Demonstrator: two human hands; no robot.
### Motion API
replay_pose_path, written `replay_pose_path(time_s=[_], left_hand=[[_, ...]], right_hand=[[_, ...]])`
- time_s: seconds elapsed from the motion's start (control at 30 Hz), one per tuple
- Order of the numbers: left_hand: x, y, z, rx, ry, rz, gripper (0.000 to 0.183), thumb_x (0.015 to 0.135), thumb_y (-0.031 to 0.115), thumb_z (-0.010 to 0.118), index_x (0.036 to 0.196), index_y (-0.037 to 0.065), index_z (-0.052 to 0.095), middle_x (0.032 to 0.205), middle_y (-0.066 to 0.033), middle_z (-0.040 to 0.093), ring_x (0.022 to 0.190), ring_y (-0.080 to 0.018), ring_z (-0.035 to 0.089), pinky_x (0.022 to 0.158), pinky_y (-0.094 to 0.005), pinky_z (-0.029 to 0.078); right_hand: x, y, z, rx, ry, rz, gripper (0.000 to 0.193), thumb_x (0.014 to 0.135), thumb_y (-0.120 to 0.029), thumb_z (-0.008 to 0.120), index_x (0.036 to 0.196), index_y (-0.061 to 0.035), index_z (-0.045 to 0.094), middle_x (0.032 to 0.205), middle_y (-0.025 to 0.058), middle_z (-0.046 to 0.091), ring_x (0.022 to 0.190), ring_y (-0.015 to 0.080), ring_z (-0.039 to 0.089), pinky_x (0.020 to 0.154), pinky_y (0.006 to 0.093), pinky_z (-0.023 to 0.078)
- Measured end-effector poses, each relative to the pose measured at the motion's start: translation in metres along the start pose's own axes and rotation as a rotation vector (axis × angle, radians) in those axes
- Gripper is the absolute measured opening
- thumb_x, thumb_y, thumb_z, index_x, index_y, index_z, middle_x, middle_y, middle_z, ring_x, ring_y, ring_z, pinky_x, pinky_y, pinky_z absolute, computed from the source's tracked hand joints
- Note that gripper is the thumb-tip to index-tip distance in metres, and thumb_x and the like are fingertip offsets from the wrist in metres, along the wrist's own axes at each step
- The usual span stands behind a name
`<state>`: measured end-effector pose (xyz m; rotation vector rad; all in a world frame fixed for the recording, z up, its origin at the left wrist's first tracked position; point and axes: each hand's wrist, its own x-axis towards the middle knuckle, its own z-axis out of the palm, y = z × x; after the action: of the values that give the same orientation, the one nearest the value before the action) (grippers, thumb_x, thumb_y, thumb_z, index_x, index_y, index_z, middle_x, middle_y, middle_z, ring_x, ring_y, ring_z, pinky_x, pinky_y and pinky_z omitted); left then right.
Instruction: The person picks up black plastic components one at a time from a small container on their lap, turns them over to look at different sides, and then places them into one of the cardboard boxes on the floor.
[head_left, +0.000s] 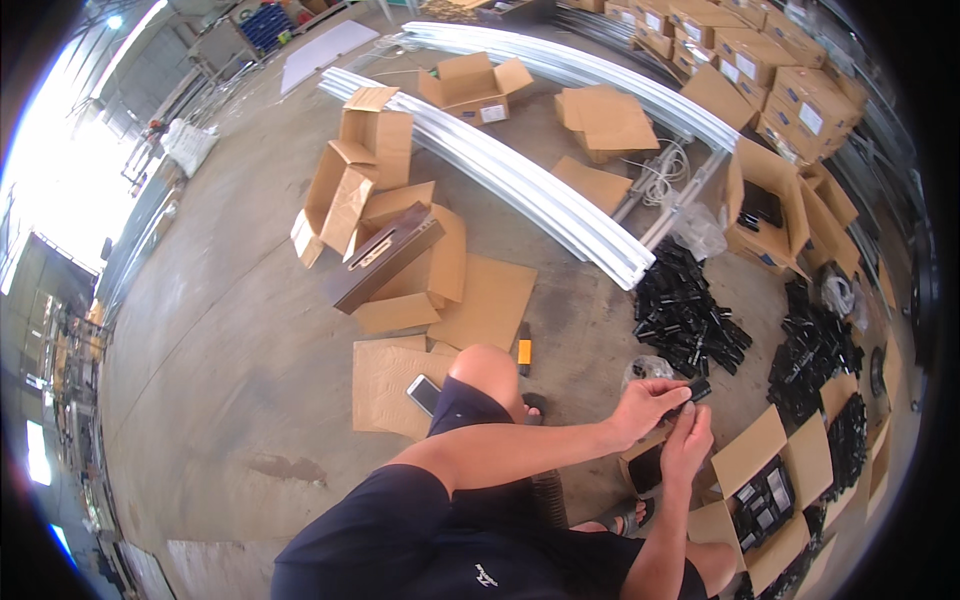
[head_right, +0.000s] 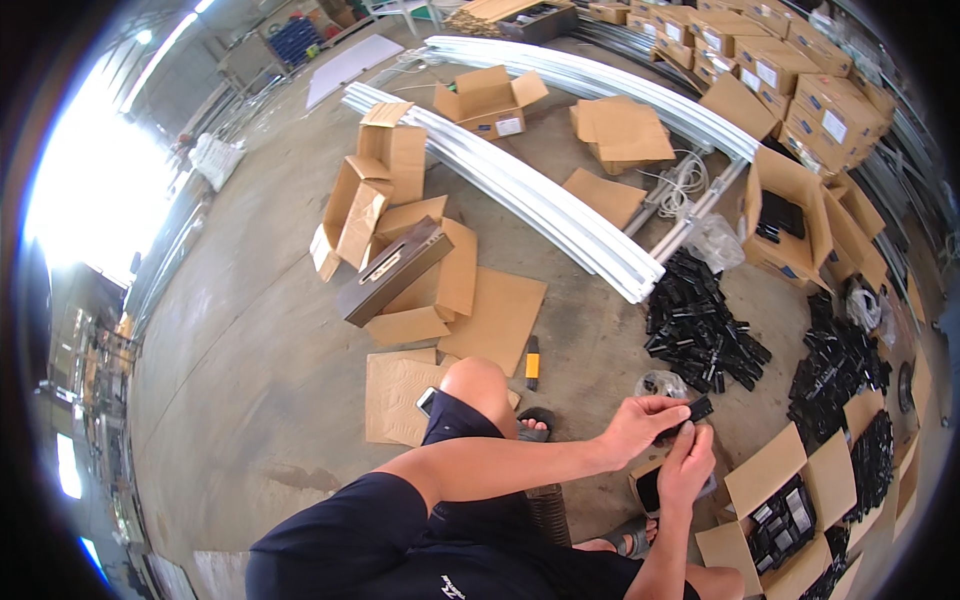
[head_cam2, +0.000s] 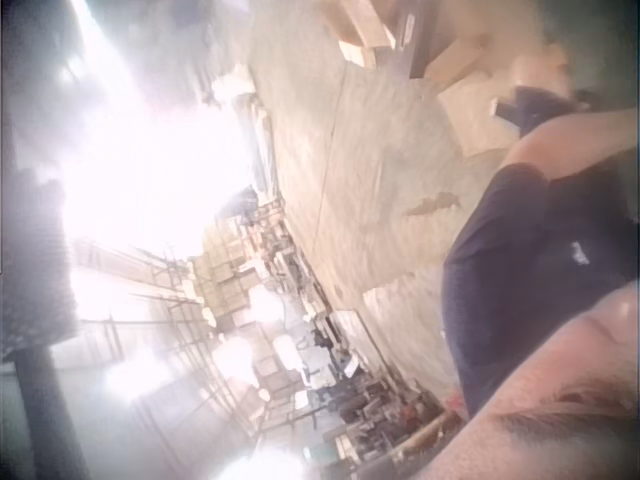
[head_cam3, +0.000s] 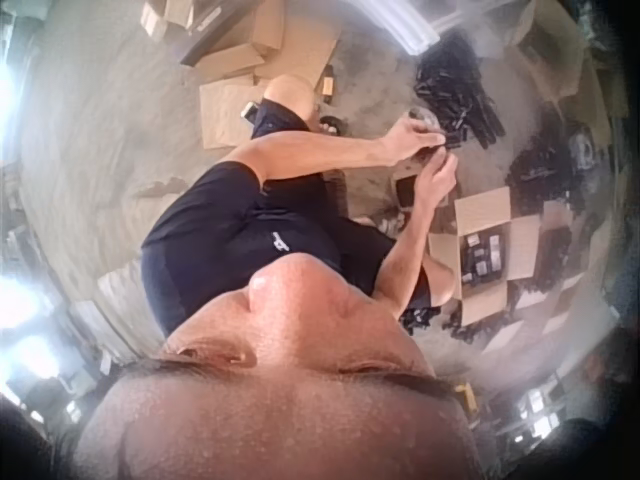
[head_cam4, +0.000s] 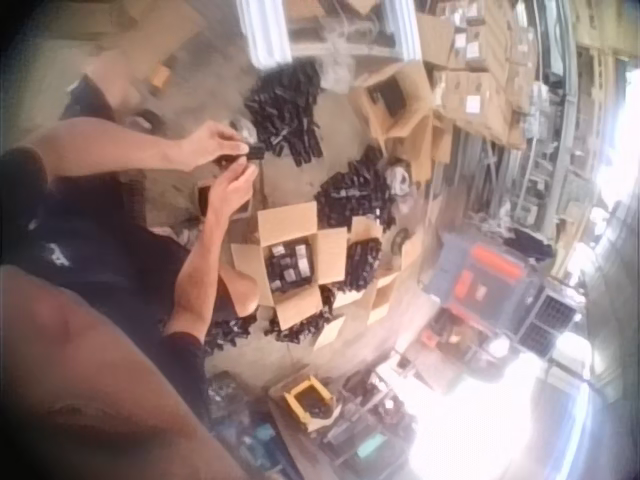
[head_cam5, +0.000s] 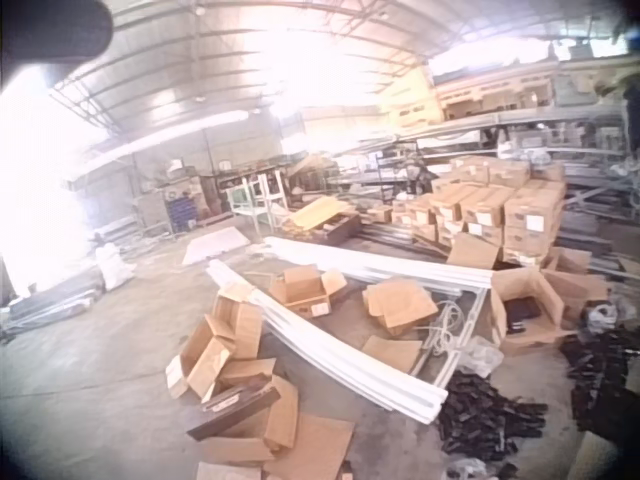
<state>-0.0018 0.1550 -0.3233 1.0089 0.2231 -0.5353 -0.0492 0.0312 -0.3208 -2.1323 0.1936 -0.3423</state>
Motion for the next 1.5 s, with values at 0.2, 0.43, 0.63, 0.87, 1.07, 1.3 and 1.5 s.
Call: replay_pose_path(time_s=[0.2,0.43,0.63,0.87,1.07,1.3,1.5], left_hand=[[-0.002,0.003,0.000,-0.021,-0.020,0.012,0.028,0.098,0.020,0.073,0.119,0.001,0.075,0.095,0.0016,0.072,0.079,-0.0040,0.060,0.067,-0.0226,0.049],[0.001,-0.002,-0.003,-0.025,-0.017,0.031,0.027,0.098,0.020,0.074,0.118,0.002,0.076,0.095,0.0015,0.072,0.078,-0.0042,0.059,0.066,-0.0229,0.048],[0.000,0.000,0.000,-0.047,-0.026,0.029,0.027,0.098,0.020,0.074,0.117,0.001,0.076,0.092,0.0018,0.071,0.074,-0.0039,0.057,0.062,-0.0231,0.047],[-0.002,0.003,0.002,-0.031,-0.013,0.046,0.026,0.098,0.019,0.073,0.117,0.001,0.076,0.089,0.0023,0.069,0.072,-0.0042,0.057,0.060,-0.0232,0.046],[0.002,-0.001,-0.001,-0.021,-0.001,0.020,0.026,0.098,0.019,0.073,0.117,0.002,0.076,0.090,0.0024,0.070,0.072,-0.0039,0.057,0.060,-0.0232,0.046],[0.002,-0.002,0.000,-0.007,0.004,0.030,0.027,0.099,0.020,0.073,0.119,0.002,0.076,0.091,0.0035,0.070,0.073,-0.0027,0.055,0.060,-0.0227,0.045],[-0.001,0.003,0.000,0.007,-0.014,0.012,0.028,0.099,0.020,0.072,0.119,0.001,0.075,0.093,0.0034,0.071,0.076,-0.0032,0.057,0.064,-0.0226,0.047]], right_hand=[[-0.001,0.010,0.003,0.000,0.013,-0.040,0.031,0.110,-0.023,0.049,0.088,-0.0005,0.051,0.067,0.0154,0.055,0.058,0.0302,0.054,0.056,0.0431,0.040],[0.000,0.008,0.005,0.013,0.007,-0.036,0.032,0.110,-0.024,0.049,0.088,-0.0003,0.051,0.066,0.0146,0.056,0.057,0.0284,0.055,0.056,0.0427,0.041],[0.000,0.004,0.002,0.009,-0.012,-0.001,0.034,0.110,-0.025,0.049,0.088,0.0000,0.051,0.069,0.0149,0.061,0.060,0.0280,0.060,0.057,0.0417,0.044],[0.000,0.008,0.003,-0.011,0.013,-0.037,0.034,0.110,-0.026,0.049,0.088,0.0003,0.052,0.069,0.0150,0.060,0.061,0.0279,0.059,0.058,0.0417,0.045],[0.000,0.007,0.005,0.020,0.023,-0.047,0.035,0.111,-0.028,0.048,0.090,0.0003,0.053,0.069,0.0116,0.059,0.059,0.0206,0.056,0.056,0.0381,0.043],[0.001,0.014,0.006,0.007,0.012,-0.052,0.036,0.111,-0.029,0.047,0.089,-0.0008,0.053,0.068,0.0094,0.059,0.056,0.0175,0.055,0.053,0.0369,0.042],[0.002,0.016,0.005,-0.010,0.024,-0.073,0.037,0.111,-0.029,0.047,0.088,-0.0010,0.052,0.067,0.0100,0.058,0.056,0.0189,0.055,0.054,0.0375,0.042]])
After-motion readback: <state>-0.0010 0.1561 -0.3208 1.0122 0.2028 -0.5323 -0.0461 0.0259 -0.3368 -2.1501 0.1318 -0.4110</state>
